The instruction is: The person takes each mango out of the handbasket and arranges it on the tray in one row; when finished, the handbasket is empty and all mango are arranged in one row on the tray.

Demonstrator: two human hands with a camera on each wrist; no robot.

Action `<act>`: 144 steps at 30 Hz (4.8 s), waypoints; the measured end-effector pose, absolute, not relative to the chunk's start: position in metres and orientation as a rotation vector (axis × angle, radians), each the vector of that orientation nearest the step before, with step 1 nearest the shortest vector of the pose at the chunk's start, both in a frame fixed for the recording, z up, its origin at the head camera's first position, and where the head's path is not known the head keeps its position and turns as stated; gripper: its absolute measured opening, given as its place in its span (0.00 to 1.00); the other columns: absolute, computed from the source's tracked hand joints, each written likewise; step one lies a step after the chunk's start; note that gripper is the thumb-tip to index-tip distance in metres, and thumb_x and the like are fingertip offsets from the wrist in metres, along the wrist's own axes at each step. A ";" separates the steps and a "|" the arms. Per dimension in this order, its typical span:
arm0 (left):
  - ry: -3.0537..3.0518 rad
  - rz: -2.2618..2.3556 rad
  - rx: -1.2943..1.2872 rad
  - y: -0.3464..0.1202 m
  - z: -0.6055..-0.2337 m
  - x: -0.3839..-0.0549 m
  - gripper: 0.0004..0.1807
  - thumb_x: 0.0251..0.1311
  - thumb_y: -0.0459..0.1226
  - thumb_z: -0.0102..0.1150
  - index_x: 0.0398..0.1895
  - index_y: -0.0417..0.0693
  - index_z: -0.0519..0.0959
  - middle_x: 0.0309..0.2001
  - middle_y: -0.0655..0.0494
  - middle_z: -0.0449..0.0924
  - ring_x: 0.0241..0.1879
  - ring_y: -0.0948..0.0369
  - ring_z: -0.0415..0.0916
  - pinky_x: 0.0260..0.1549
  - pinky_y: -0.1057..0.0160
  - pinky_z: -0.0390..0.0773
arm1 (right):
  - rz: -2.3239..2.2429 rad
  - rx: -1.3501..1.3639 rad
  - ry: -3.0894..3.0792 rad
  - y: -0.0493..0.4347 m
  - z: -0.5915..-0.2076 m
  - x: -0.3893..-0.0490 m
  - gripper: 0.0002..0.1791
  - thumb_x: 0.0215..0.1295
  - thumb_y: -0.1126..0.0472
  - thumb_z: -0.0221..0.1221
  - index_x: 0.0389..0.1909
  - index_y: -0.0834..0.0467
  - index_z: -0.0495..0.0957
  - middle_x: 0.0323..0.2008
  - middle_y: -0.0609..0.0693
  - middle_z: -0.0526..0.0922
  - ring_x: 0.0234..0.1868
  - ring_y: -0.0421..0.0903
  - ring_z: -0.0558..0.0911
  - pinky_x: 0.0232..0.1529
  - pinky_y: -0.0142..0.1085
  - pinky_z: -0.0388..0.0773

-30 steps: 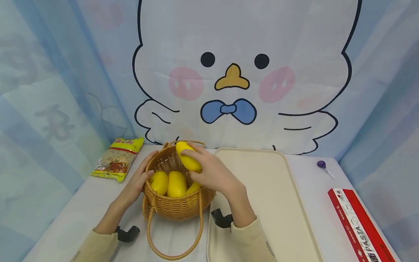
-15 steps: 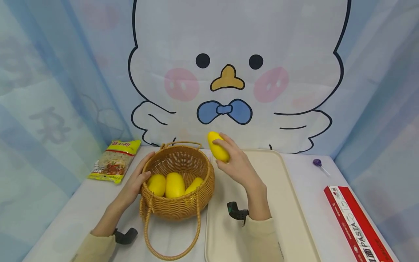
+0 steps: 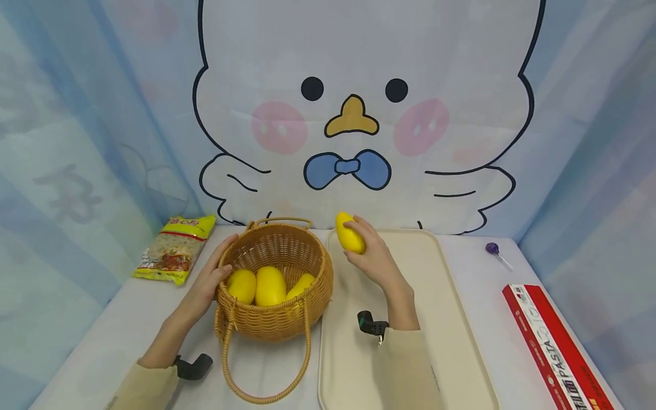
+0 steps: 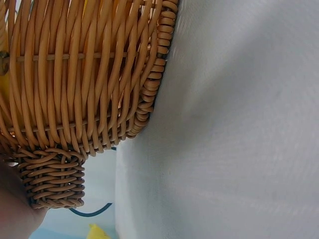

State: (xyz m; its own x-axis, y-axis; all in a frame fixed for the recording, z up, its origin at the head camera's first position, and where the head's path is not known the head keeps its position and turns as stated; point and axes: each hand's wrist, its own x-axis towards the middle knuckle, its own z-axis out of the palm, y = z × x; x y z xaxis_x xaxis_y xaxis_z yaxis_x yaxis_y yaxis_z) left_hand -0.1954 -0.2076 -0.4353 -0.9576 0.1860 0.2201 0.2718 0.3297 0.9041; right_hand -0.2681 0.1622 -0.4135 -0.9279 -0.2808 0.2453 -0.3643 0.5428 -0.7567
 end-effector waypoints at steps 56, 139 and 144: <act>-2.464 -1.726 -0.449 -0.208 -0.438 -0.197 0.32 0.74 0.38 0.39 0.78 0.71 0.50 0.80 0.61 0.48 0.79 0.53 0.46 0.75 0.38 0.49 | 1.050 0.381 -2.900 0.137 -0.452 -0.280 0.40 0.61 0.50 0.64 0.74 0.52 0.63 0.73 0.54 0.62 0.71 0.57 0.66 0.72 0.56 0.65; -2.463 -1.758 -0.418 -0.209 -0.440 -0.196 0.31 0.75 0.42 0.39 0.77 0.76 0.49 0.80 0.64 0.47 0.79 0.53 0.45 0.75 0.38 0.49 | 0.279 1.333 -3.339 0.015 -0.368 -0.233 0.36 0.57 0.59 0.66 0.68 0.36 0.71 0.78 0.48 0.58 0.75 0.53 0.63 0.71 0.56 0.65; -2.470 -1.756 -0.411 -0.208 -0.439 -0.196 0.31 0.75 0.42 0.39 0.78 0.73 0.49 0.80 0.63 0.47 0.79 0.52 0.46 0.74 0.37 0.51 | 0.213 1.330 -3.367 0.014 -0.370 -0.235 0.35 0.58 0.57 0.66 0.68 0.35 0.71 0.78 0.48 0.57 0.74 0.53 0.66 0.71 0.56 0.65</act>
